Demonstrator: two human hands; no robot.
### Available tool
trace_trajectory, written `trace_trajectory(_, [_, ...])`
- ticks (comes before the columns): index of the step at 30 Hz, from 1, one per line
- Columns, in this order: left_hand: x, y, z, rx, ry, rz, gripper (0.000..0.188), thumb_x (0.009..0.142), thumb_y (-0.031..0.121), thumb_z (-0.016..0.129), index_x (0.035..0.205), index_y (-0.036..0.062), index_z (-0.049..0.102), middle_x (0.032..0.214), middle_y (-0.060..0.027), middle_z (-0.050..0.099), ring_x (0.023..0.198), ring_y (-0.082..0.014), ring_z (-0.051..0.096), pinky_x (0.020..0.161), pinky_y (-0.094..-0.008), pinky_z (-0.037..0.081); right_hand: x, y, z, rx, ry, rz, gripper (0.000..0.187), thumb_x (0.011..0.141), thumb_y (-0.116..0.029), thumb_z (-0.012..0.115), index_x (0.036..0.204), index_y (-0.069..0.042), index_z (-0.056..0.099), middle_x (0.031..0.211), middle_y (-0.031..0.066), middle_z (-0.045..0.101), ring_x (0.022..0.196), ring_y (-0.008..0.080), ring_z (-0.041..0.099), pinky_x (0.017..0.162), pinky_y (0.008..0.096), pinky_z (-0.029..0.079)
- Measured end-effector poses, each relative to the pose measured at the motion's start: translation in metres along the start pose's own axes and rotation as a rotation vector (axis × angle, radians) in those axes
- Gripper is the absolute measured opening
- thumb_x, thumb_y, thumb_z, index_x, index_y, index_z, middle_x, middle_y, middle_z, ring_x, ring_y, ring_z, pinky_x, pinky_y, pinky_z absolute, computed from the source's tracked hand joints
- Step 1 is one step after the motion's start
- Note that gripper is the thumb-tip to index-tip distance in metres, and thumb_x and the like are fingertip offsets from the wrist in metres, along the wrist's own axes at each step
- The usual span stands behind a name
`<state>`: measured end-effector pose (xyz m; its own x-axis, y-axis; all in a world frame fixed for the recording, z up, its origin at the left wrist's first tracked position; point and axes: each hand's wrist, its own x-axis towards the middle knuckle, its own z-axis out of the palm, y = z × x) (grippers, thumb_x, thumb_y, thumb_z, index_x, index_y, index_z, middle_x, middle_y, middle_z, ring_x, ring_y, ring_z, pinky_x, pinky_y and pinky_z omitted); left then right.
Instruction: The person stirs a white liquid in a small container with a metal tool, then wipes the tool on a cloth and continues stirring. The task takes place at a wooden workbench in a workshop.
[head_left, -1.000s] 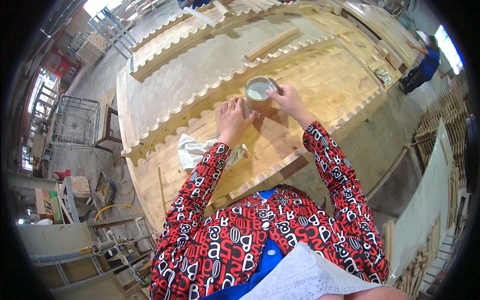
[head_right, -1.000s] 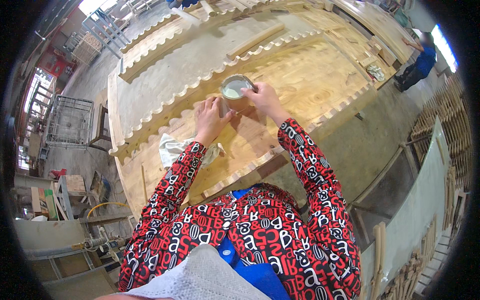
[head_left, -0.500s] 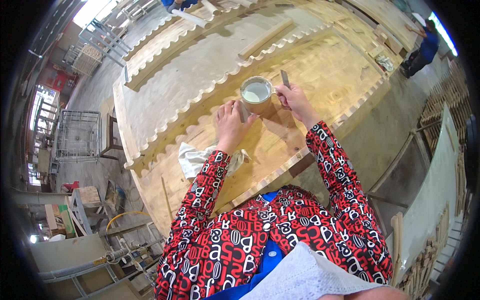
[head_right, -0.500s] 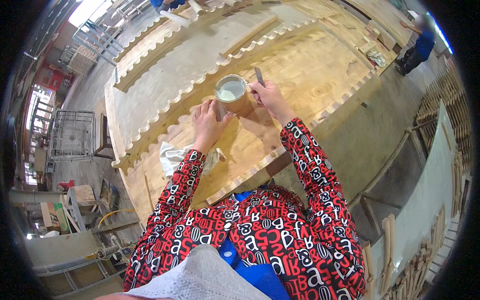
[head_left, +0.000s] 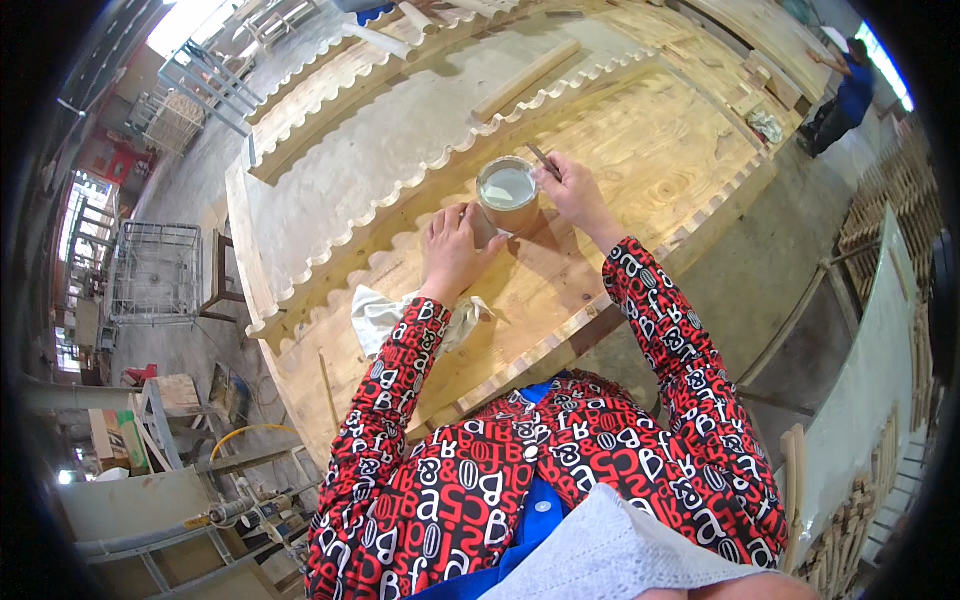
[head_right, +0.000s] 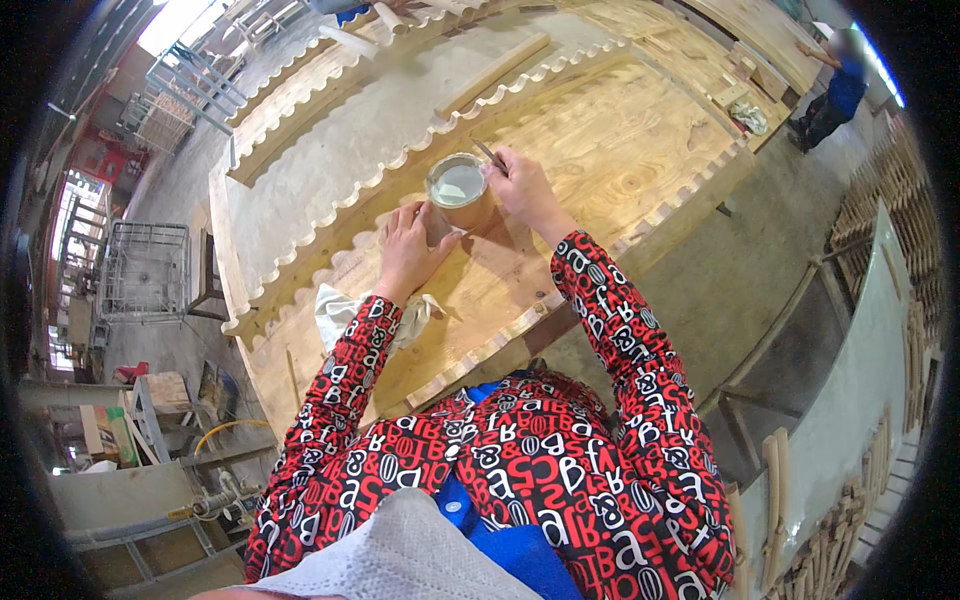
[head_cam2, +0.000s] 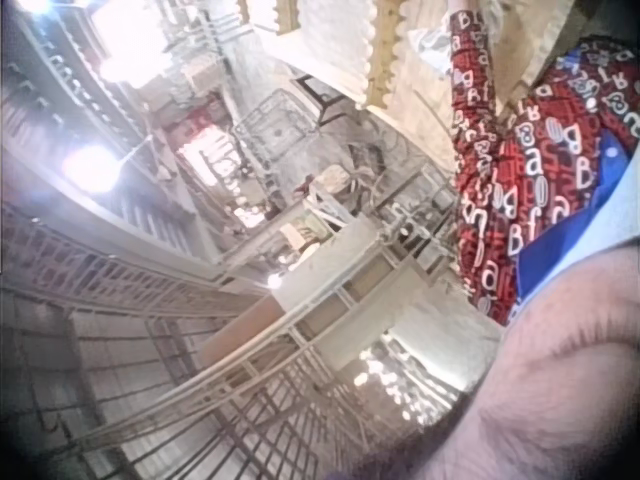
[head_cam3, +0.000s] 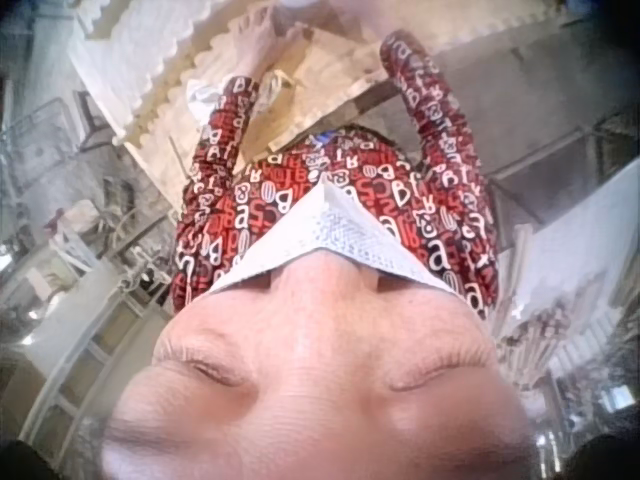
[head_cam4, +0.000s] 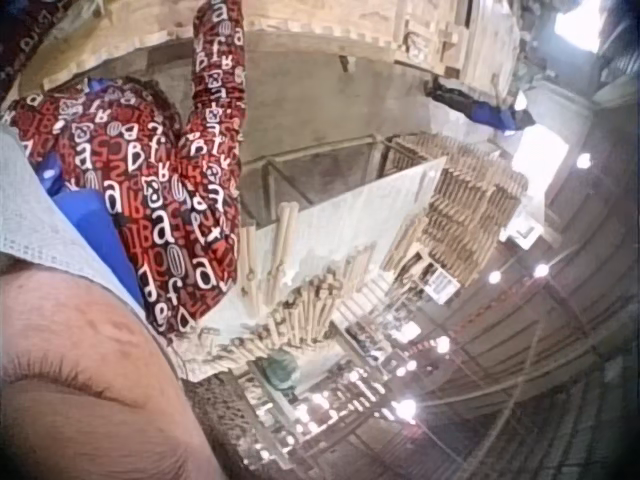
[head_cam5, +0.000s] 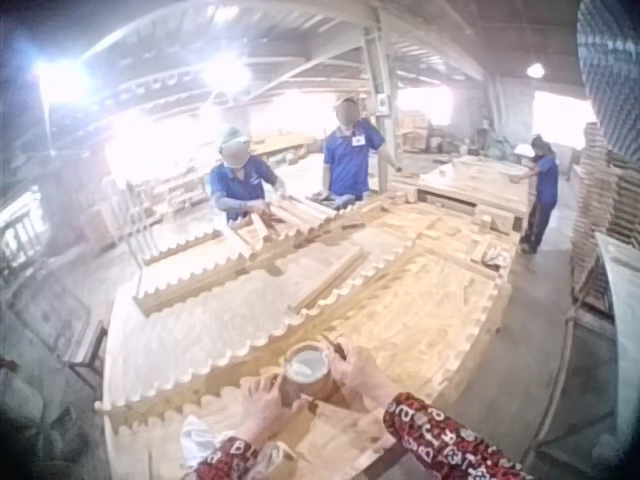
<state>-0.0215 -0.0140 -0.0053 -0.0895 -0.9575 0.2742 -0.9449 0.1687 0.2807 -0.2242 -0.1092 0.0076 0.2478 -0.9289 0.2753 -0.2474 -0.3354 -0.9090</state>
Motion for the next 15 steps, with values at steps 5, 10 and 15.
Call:
trace_trajectory(5, [0.004,-0.011,-0.002,0.055,0.002,0.123,0.071,0.081,0.053,0.067,0.127,0.0000,0.055,0.126,-0.0142,0.051,0.121,-0.0330,0.044,0.102,-0.0465,0.035,-0.002,0.010,0.004,0.043,-0.020,0.037,0.026,0.095,-0.024,0.057,0.092,0.002,0.058,0.072,0.0131,0.060,0.064,0.0197,0.056,0.062,0.0348,0.046])
trace_trajectory(10, [0.011,-0.022,-0.009,0.049,-0.044,0.210,0.074,0.078,0.054,0.069,0.126,-0.0002,0.055,0.127,-0.0135,0.050,0.120,-0.0323,0.044,0.100,-0.0466,0.036,0.000,0.023,0.006,0.126,-0.014,0.163,0.029,0.096,-0.027,0.056,0.096,0.002,0.059,0.074,0.0101,0.061,0.067,0.0171,0.056,0.062,0.0339,0.046])
trace_trajectory(15, [0.009,-0.033,-0.014,-0.004,-0.145,0.192,0.077,0.075,0.055,0.071,0.126,-0.0005,0.056,0.131,-0.0126,0.047,0.125,-0.0325,0.042,0.104,-0.0459,0.033,0.001,0.015,0.009,0.109,0.134,0.105,0.032,0.095,-0.028,0.059,0.093,0.003,0.062,0.072,0.0076,0.062,0.066,0.0122,0.053,0.060,0.0317,0.045])
